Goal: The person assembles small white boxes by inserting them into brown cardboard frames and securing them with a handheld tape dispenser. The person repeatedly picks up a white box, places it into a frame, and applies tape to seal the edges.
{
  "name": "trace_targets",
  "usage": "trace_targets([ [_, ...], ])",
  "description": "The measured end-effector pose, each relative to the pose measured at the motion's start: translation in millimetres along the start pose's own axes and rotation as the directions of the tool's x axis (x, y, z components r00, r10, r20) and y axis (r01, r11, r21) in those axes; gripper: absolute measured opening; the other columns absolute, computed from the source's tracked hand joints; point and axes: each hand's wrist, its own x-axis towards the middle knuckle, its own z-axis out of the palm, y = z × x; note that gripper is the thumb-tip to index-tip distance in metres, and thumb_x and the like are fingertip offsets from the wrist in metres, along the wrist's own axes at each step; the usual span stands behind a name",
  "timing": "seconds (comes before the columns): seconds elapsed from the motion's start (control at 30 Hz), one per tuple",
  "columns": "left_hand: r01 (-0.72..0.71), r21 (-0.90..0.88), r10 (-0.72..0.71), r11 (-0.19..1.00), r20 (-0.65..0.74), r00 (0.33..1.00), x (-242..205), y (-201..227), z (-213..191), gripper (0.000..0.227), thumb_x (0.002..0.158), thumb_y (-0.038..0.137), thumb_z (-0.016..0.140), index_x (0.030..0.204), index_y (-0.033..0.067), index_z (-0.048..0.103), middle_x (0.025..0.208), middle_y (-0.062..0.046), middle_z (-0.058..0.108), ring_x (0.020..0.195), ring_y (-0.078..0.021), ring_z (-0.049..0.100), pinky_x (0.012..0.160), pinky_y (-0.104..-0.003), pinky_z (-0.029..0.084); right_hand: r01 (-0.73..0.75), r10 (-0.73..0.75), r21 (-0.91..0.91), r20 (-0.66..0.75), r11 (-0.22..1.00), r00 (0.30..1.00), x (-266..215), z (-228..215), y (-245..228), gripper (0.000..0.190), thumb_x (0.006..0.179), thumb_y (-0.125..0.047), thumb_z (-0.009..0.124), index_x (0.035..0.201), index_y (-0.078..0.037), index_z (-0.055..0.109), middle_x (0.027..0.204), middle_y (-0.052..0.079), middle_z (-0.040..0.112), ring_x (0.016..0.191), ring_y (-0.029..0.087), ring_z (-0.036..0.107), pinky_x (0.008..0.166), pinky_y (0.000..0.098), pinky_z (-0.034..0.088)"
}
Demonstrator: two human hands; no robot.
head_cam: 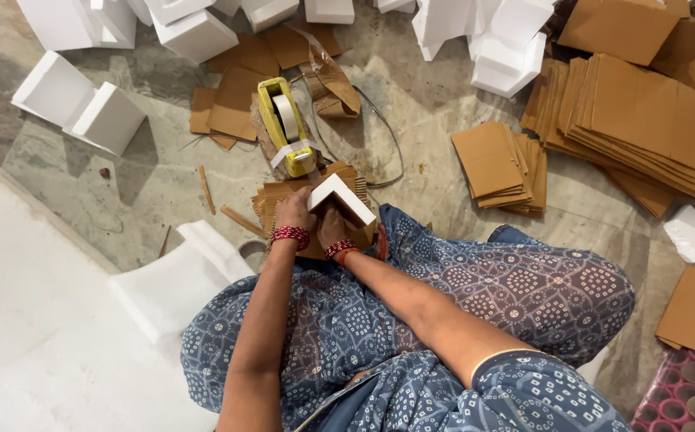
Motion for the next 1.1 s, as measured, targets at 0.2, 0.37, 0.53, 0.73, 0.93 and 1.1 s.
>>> trace_targets([
  [0.2, 0.054, 0.077, -0.048, 0.996, -0.071, 0.996, -8, 20, -5, 0.046, 0.071, 0.029, 0.084, 0.108, 0.0108, 0.063, 0.105, -0.015, 0.072, 0.101, -0.0382, 0.066, 0.094, -0.056, 0.045, 0.005, -0.024, 0.029, 0.701, 1.0, 0.713, 17, -36, 9, 0.018, 0.09, -0.014, 0.063, 0.102, -0.002, 0.067, 0.102, 0.021, 0.07, 0.093, 0.04, 0.067, 0.084, 0.0484, 0.053],
  [0.37, 0.069, 0.177, -0.03, 0.982, -0.215, 0.976, -7, 17, 12, 0.034, 0.079, 0.031, 0.083, 0.102, 0.0142, 0.066, 0.104, -0.009, 0.075, 0.1, -0.0318, 0.069, 0.097, -0.05, 0.046, 0.103, -0.251, 0.24, 0.744, 0.965, 0.619, 78, -99, 17, 0.01, 0.085, -0.012, 0.067, 0.089, -0.011, 0.077, 0.095, 0.012, 0.075, 0.089, 0.033, 0.07, 0.079, 0.0421, 0.055],
  [0.53, 0.055, 0.19, -0.03, 0.98, -0.134, 0.991, -26, 3, 14, 0.037, 0.072, 0.024, 0.086, 0.104, 0.0168, 0.069, 0.096, -0.01, 0.075, 0.1, -0.0295, 0.068, 0.104, -0.048, 0.045, -0.039, -0.095, 0.325, 0.385, 0.945, 0.918, 162, -109, 8, 0.013, 0.085, -0.024, 0.08, 0.083, -0.011, 0.08, 0.086, 0.007, 0.078, 0.079, 0.022, 0.073, 0.073, 0.0351, 0.057],
  [0.73, -0.017, 0.198, 0.049, 0.98, -0.16, 0.986, -34, 15, 1, 0.043, 0.064, 0.019, 0.088, 0.101, 0.013, 0.066, 0.096, -0.009, 0.074, 0.098, -0.0302, 0.068, 0.103, -0.05, 0.043, -0.812, 0.163, 0.357, 0.866, 0.463, 0.473, 184, -67, -2, 0.02, 0.088, -0.025, 0.083, 0.081, -0.008, 0.075, 0.081, 0.006, 0.078, 0.065, 0.011, 0.073, 0.057, 0.027, 0.058],
  [0.93, -0.086, 0.294, 0.128, 0.952, -0.125, 0.984, -28, 5, 12, 0.034, 0.07, 0.017, 0.079, 0.097, 0.0103, 0.059, 0.092, -0.009, 0.072, 0.097, -0.03, 0.067, 0.105, -0.054, 0.041, -0.526, 0.249, 0.273, 0.649, 0.806, 0.719, 169, -19, 23, 0.029, 0.078, -0.029, 0.091, 0.087, -0.002, 0.084, 0.074, 0.009, 0.078, 0.064, 0.015, 0.074, 0.063, 0.031, 0.058],
  [1.1, -0.087, 0.403, 0.19, 0.911, -0.223, 0.956, -22, -3, 37, 0.011, 0.094, 0.011, 0.055, 0.104, 0.0114, 0.058, 0.092, -0.009, 0.071, 0.095, -0.0291, 0.068, 0.107, -0.055, 0.043, 0.29, -0.088, -0.045, 0.899, 0.956, 0.43, 179, 4, 39, 0.05, 0.09, -0.059, 0.071, 0.112, -0.015, 0.08, 0.111, 0.009, 0.076, 0.101, 0.028, 0.07, 0.089, 0.0454, 0.055],
])
